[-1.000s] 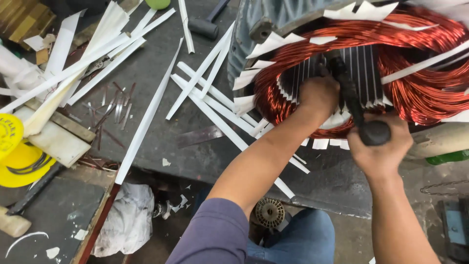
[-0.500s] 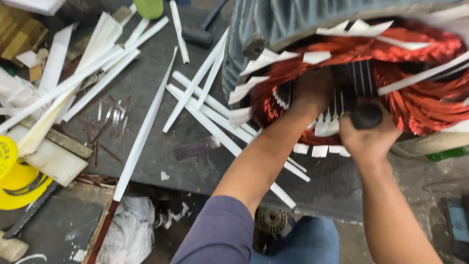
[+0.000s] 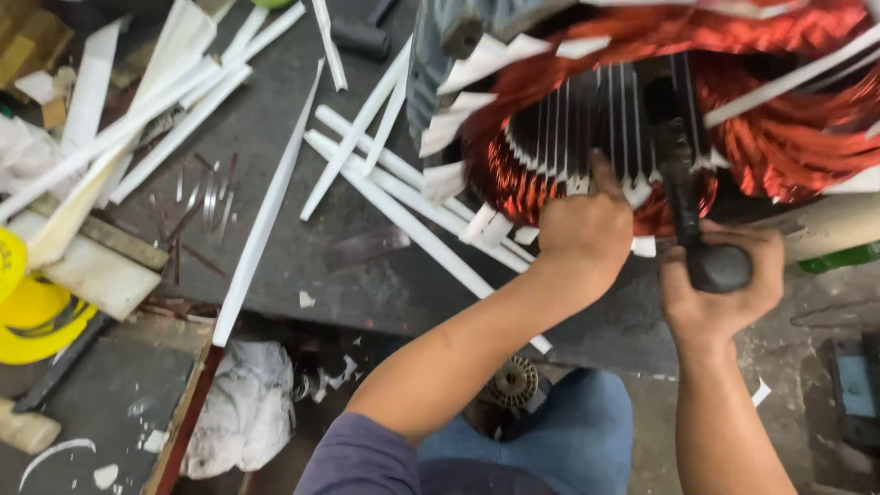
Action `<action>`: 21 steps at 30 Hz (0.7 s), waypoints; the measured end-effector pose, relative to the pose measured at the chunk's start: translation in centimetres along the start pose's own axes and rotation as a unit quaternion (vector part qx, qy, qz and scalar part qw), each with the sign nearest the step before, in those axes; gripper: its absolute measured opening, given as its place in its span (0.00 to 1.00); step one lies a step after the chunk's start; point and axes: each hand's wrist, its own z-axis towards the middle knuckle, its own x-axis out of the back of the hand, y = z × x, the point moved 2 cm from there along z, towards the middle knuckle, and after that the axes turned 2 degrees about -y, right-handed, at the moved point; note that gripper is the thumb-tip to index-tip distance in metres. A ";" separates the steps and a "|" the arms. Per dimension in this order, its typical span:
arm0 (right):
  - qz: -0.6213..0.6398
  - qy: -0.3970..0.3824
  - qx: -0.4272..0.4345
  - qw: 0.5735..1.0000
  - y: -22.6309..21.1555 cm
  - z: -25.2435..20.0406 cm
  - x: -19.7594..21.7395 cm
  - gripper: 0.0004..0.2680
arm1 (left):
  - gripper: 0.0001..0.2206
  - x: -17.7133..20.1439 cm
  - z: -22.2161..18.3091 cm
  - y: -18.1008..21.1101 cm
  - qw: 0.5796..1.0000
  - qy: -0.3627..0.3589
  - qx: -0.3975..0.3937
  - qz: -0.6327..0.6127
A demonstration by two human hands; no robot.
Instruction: Repairing an electric motor by inserting copper windings and insulation strips into the stator slots and shaping them with a mallet.
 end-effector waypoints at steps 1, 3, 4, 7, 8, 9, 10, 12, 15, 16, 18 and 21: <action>0.001 -0.008 -0.004 1.000 -0.4 -0.5 0.8 0.05 | 0.35 -0.6 -1.3 0.3 1.000 -0.006 0.004 -0.004; 0.027 -0.016 0.002 1.000 -1.2 -1.4 2.0 0.07 | 0.37 -1.4 -3.5 0.9 1.000 -0.024 -0.001 -0.014; 0.025 -0.018 -0.001 1.000 -1.5 -1.8 2.6 0.07 | 0.37 -1.1 -4.3 1.0 0.999 -0.028 -0.001 -0.016; 0.011 -0.033 -0.026 0.999 -2.3 -2.9 4.5 0.07 | 0.43 -0.8 -6.6 2.0 0.995 -0.084 -0.037 -0.028; 0.036 -0.037 -0.030 0.998 -2.7 -3.1 4.9 0.07 | 0.42 -0.9 -7.2 2.2 0.994 -0.097 -0.030 -0.047; 0.062 -0.041 -0.033 0.997 -3.1 -3.3 5.4 0.07 | 0.42 -0.9 -7.8 2.5 0.992 -0.109 -0.022 -0.067; 0.063 -0.043 -0.032 0.997 -3.4 -3.6 5.8 0.07 | 0.42 -1.3 -8.2 2.7 0.992 -0.108 -0.021 -0.068; 0.087 -0.033 -0.049 0.994 -3.9 -4.0 6.6 0.07 | 0.40 -1.7 -8.8 3.1 0.995 -0.054 -0.010 -0.080; 0.057 -0.042 -0.004 0.998 -4.6 -4.4 7.9 0.09 | 0.40 -1.4 -10.1 3.2 0.993 -0.055 -0.014 -0.105; 0.058 -0.043 -0.003 0.997 -5.1 -4.5 8.1 0.09 | 0.40 -1.8 -10.3 3.0 0.993 -0.054 -0.012 -0.106; 0.093 -0.058 -0.048 0.993 -5.8 -4.5 8.4 0.07 | 0.43 -2.4 -10.4 2.7 0.991 -0.052 -0.010 -0.122; 0.041 -0.063 0.062 0.995 -4.6 -4.5 9.0 0.09 | 0.43 -2.7 -10.7 2.5 0.986 -0.045 -0.002 -0.158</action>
